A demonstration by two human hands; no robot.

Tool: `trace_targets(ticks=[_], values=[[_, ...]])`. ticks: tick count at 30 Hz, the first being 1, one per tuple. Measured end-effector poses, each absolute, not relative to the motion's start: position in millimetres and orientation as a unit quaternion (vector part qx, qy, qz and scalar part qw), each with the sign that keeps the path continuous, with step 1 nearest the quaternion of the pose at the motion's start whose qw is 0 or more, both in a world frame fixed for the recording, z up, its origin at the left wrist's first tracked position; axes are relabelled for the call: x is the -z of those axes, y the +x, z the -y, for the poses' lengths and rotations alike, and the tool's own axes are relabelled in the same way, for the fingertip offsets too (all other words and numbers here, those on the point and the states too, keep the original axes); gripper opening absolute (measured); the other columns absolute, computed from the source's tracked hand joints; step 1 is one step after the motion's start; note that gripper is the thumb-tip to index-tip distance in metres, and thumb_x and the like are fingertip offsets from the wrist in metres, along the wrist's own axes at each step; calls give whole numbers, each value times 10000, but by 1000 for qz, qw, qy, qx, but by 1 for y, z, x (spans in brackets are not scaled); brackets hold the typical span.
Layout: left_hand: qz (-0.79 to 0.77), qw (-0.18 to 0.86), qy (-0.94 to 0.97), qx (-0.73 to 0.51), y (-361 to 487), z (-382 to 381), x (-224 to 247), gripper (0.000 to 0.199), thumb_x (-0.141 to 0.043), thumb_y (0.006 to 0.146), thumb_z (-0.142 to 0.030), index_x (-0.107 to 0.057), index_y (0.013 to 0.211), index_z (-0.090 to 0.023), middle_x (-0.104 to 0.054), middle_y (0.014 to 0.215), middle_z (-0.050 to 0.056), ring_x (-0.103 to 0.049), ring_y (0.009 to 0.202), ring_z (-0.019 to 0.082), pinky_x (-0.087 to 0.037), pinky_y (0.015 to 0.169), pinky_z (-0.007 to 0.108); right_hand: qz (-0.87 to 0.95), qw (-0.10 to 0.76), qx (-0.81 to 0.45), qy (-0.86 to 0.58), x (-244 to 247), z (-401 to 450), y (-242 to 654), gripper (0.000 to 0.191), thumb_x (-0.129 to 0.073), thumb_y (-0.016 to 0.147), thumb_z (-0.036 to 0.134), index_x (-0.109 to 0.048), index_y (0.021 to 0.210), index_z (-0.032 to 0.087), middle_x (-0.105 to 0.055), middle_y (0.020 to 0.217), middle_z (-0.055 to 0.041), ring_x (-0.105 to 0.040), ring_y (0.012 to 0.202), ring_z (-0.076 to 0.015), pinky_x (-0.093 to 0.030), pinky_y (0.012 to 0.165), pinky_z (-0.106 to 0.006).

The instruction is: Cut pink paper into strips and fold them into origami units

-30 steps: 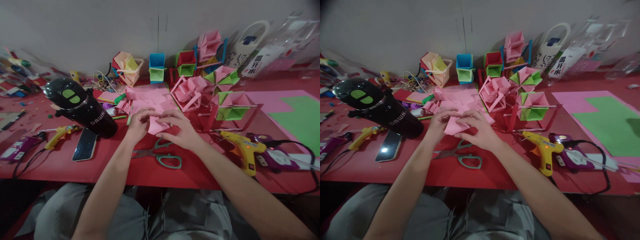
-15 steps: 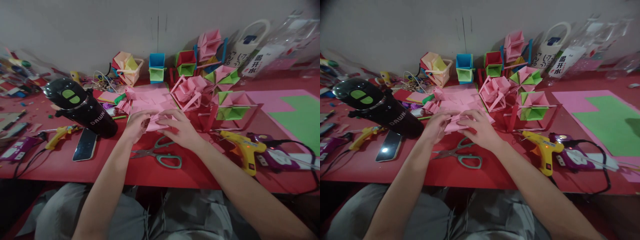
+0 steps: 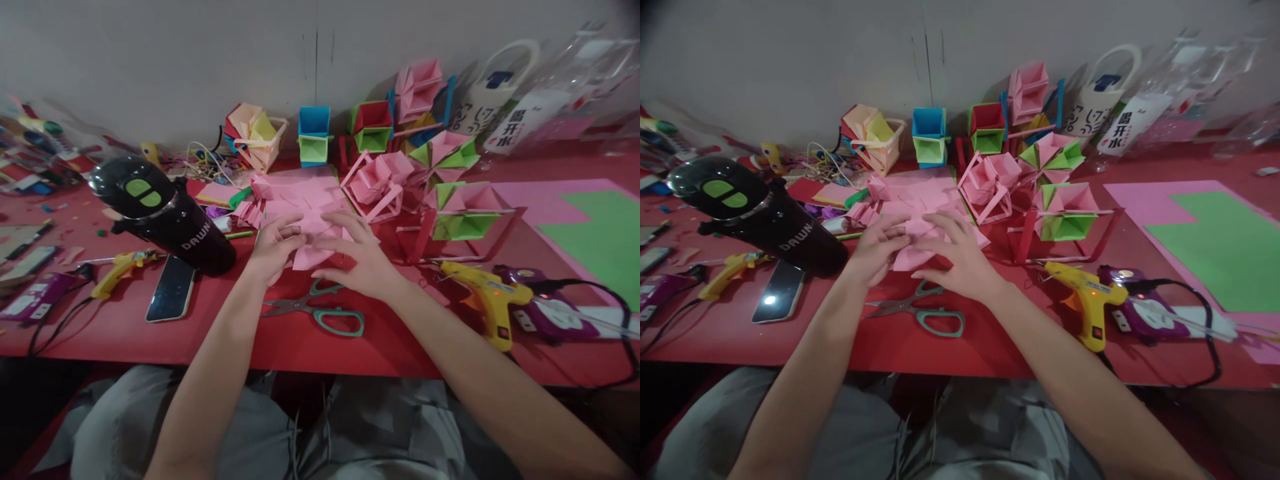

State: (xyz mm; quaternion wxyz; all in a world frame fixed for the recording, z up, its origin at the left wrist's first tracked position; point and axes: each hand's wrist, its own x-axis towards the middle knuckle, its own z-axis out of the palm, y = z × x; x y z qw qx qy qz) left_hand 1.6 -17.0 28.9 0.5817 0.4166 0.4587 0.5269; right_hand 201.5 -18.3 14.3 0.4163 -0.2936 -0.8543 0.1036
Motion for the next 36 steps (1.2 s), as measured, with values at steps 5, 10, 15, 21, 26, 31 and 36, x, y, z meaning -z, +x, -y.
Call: trace_targets(ticks=[5,10,15,21,26,31,36], values=[[-476,616,388,-494,3,17,-29,401,-704,680,-37,-695,1067,-142,-732,908,58,-696,784,136,-534,663,228,870,383,-70,-303,-8,16,201,226,-772,849,401,-767,1063,328,-598,1437,-41,-439,1403,-346,-353,1151,-569],[-467,623,415,-470,3,18,-29,297,-708,698,-56,-703,981,-146,-736,886,49,-677,743,129,-504,622,228,865,397,-85,-295,-10,16,201,180,-741,880,395,-769,1029,297,-645,1357,-58,-511,1326,-313,-398,1123,-528],[-464,639,381,-481,5,21,-35,266,-722,674,-48,-678,912,-158,-681,733,-10,-636,636,96,-494,619,214,834,440,-106,-316,-15,19,201,172,-662,939,380,-748,1025,258,-635,1304,-99,-569,1242,-285,-437,1083,-514],[-478,641,357,-482,7,23,-40,262,-691,679,-34,-641,907,-153,-689,756,0,-660,679,100,-501,636,198,867,418,-89,-255,-9,14,202,430,-801,756,573,-758,1045,257,-543,1463,-110,-428,1408,-369,-372,1153,-579],[-479,642,376,-465,6,22,-38,257,-658,699,-25,-646,926,-146,-668,740,0,-627,639,87,-484,596,185,867,416,-54,-270,-7,12,200,179,-763,854,409,-771,961,265,-604,1397,-87,-474,1367,-340,-392,1142,-562],[-459,657,387,-456,6,23,-38,224,-639,740,-50,-643,938,-155,-664,782,0,-656,702,113,-579,718,276,841,445,-92,-292,-12,16,199,112,-726,893,353,-728,923,246,-655,1285,-93,-579,1230,-299,-468,1058,-525],[-431,681,390,-445,6,24,-34,249,-643,747,-43,-632,966,-161,-686,773,6,-695,737,136,-596,840,356,799,473,-141,-343,-16,20,197,139,-724,893,337,-710,987,235,-637,1273,-120,-584,1261,-298,-453,1070,-528]])
